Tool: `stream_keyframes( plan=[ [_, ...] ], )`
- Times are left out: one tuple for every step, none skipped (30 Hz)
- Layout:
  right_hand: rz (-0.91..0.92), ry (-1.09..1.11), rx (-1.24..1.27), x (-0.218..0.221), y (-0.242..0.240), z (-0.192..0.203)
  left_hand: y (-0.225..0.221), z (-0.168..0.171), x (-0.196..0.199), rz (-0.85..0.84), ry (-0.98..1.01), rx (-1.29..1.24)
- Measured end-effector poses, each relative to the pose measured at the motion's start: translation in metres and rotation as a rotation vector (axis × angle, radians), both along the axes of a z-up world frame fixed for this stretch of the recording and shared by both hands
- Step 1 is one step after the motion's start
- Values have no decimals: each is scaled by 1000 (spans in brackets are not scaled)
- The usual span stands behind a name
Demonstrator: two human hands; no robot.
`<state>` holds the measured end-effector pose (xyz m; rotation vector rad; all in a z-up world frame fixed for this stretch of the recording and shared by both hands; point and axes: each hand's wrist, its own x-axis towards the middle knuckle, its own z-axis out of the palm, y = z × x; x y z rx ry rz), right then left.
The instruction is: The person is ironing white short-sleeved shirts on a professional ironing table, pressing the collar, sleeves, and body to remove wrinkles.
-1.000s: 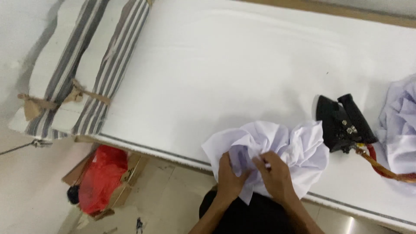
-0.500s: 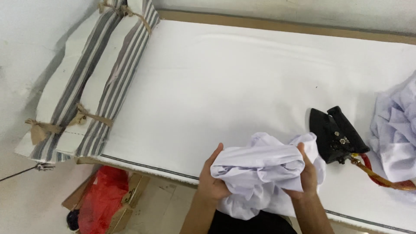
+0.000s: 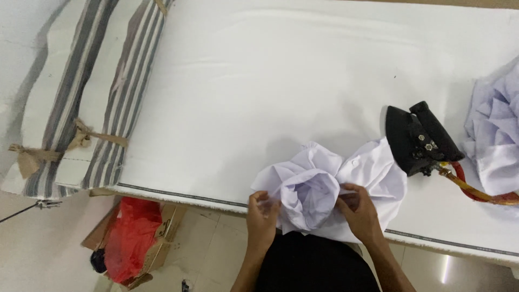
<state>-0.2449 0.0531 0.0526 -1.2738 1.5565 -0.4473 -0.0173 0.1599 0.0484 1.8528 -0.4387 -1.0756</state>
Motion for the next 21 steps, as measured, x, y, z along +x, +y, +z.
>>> stream_keyframes(
  plan=[
    [-2,4,4,0,2,3,1,4,1,-2,4,4],
    [-34,29,-84,1,5,6,3,8,2,-42,-56,-54],
    [-65,54,-168,1,9,9,6,12,3,-81,-116,-109],
    [-67,58,-162,7,10,16,1,19,0,-83,-112,-103],
    [-7,98,-153,14,11,23,-4,26,-3,-121,-26,-69],
    [52,137,-143,21,11,30,-10,34,-6,-159,60,-35],
    [48,140,-152,29,11,28,-14,34,-9,-163,63,-45],
    [55,183,-143,37,12,26,-19,34,-12,-178,61,-24],
    [57,232,-125,43,16,25,-20,33,-17,-200,67,6],
    [49,241,-125,46,16,21,-26,31,-17,-209,76,4],
    [26,202,-158,48,20,17,-25,28,-19,-253,74,-65],
    [4,162,-191,50,25,13,-24,26,-22,-297,73,-135],
    [17,168,-186,49,30,13,-21,20,-27,-284,80,-130],
    [35,183,-183,47,35,14,-17,16,-33,-334,73,-179],
    [52,192,-191,48,36,15,-16,12,-36,-384,56,-236],
    [66,192,-196,32,32,1,-8,11,-35,-370,54,-240],
    [58,230,-153,15,25,-13,-2,9,-36,-368,26,-213],
    [49,269,-111,-2,18,-26,5,9,-36,-365,-3,-186],
    [67,262,-125,-17,19,-27,17,-2,-31,-345,-14,-195],
    [62,310,-283,-34,19,-27,28,-12,-26,-160,-205,-256],
    [45,349,-443,-48,17,-30,37,-22,-18,20,-402,-317]
  ],
)
